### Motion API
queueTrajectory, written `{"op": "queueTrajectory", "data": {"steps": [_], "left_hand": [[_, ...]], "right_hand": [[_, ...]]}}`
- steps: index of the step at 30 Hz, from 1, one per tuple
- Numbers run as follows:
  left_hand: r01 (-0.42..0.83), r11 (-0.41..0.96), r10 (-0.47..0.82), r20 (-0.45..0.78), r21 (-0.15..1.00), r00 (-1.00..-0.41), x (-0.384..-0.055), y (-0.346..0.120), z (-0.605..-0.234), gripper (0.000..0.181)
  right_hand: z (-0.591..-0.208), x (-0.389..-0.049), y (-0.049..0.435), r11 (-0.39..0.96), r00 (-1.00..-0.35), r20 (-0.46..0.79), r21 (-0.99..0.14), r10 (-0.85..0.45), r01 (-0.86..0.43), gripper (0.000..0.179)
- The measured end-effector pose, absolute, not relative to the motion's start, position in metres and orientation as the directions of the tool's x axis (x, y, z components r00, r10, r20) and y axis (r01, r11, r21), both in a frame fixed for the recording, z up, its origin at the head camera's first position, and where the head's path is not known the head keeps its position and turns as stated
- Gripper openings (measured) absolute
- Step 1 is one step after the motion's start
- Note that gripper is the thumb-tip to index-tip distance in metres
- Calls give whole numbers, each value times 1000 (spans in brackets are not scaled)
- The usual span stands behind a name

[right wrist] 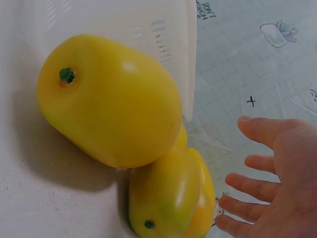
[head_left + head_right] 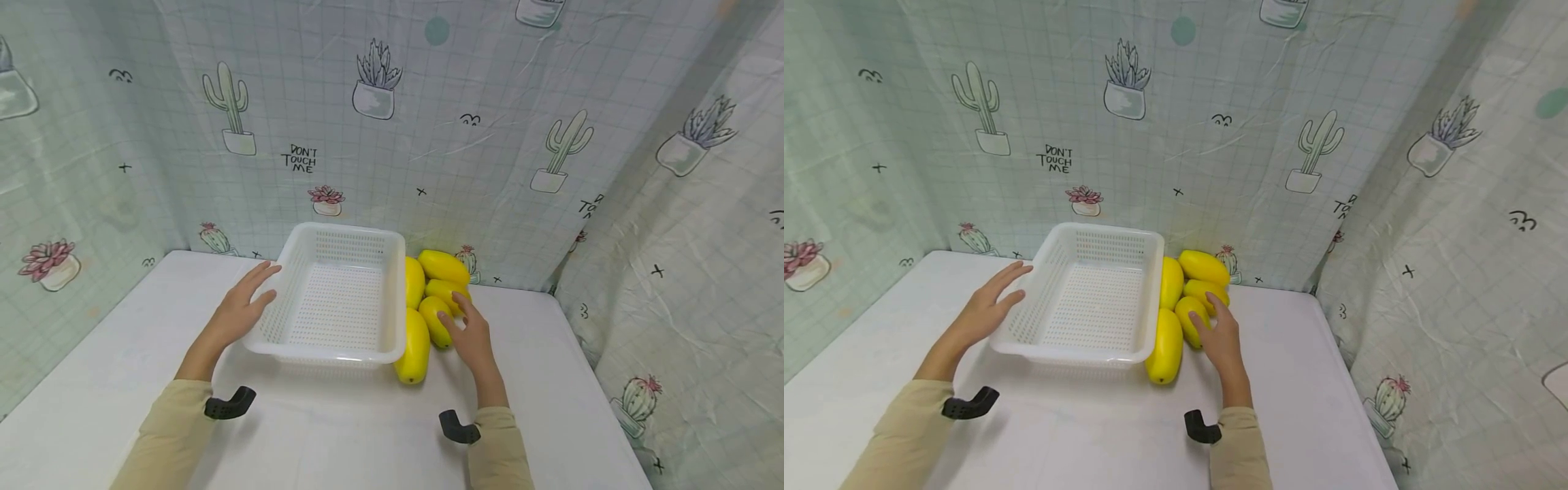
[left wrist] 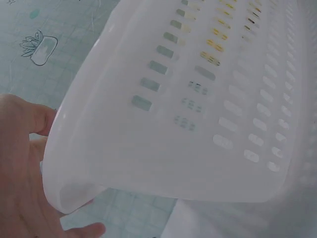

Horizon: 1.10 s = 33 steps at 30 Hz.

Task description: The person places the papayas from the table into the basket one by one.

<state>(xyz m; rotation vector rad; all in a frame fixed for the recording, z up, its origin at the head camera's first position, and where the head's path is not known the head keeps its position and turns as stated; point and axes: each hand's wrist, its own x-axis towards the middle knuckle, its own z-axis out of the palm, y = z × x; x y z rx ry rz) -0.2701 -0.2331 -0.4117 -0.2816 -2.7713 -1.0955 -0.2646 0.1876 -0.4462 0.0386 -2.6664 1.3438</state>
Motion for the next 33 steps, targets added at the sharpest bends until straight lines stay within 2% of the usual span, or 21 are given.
{"op": "queueTrajectory", "data": {"steps": [13,33], "left_hand": [[151,624,82,128,767,-988,-275,-242,-419,49],[109,363,118,71,925,-990,-282,-250,-429,51]], "right_hand": [[-452,-269,190,572,-988,136,-817,74,-70,59],[-461,-275,189,560,-987,126,-827,97,-51,58]]}}
